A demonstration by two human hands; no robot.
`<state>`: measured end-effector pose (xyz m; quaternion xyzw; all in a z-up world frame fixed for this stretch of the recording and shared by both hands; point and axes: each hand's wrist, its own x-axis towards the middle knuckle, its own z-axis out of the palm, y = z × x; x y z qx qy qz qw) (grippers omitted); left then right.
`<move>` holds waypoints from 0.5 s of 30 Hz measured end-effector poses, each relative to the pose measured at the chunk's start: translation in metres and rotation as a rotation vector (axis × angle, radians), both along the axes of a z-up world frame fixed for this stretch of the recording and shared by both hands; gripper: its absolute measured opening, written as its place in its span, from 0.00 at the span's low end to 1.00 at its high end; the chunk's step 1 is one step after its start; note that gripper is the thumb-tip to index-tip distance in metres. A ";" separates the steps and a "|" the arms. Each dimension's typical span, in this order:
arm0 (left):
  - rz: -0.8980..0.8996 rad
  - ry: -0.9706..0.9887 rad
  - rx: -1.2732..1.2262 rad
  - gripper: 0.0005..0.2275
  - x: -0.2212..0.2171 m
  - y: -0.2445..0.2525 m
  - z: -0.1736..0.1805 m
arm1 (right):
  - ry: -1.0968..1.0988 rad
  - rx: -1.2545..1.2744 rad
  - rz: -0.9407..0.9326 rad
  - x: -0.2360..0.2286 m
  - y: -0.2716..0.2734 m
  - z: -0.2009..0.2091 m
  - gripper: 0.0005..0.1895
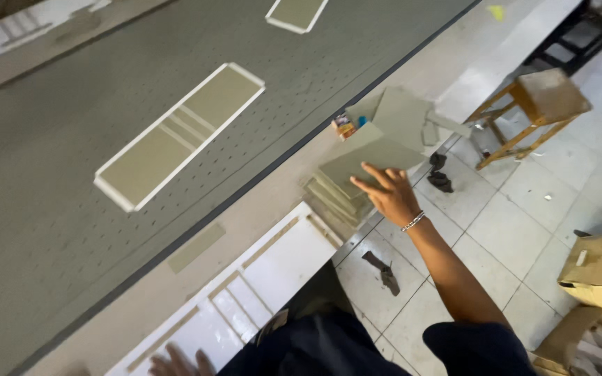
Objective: The person repeatedly stacks beige book covers on a white template, then places a red cover on top and smooths it down. The person repeats this stacking and smoothing sequence multiple times.
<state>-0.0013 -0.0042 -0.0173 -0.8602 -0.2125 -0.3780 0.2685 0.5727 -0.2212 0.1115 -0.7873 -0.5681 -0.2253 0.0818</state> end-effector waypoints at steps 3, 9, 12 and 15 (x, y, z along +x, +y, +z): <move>0.448 -0.195 -0.678 0.34 -0.013 -0.024 -0.060 | -0.005 0.174 0.160 -0.052 0.021 0.008 0.23; 0.487 -0.195 -0.930 0.33 -0.002 -0.032 -0.007 | 0.174 0.068 0.554 -0.199 0.022 -0.081 0.14; 0.540 -0.191 -0.881 0.32 0.004 -0.034 -0.008 | 0.182 0.006 0.656 -0.222 0.010 -0.117 0.17; 0.554 -0.204 -0.945 0.33 0.007 -0.036 0.001 | 0.211 0.093 0.696 -0.232 0.026 -0.143 0.17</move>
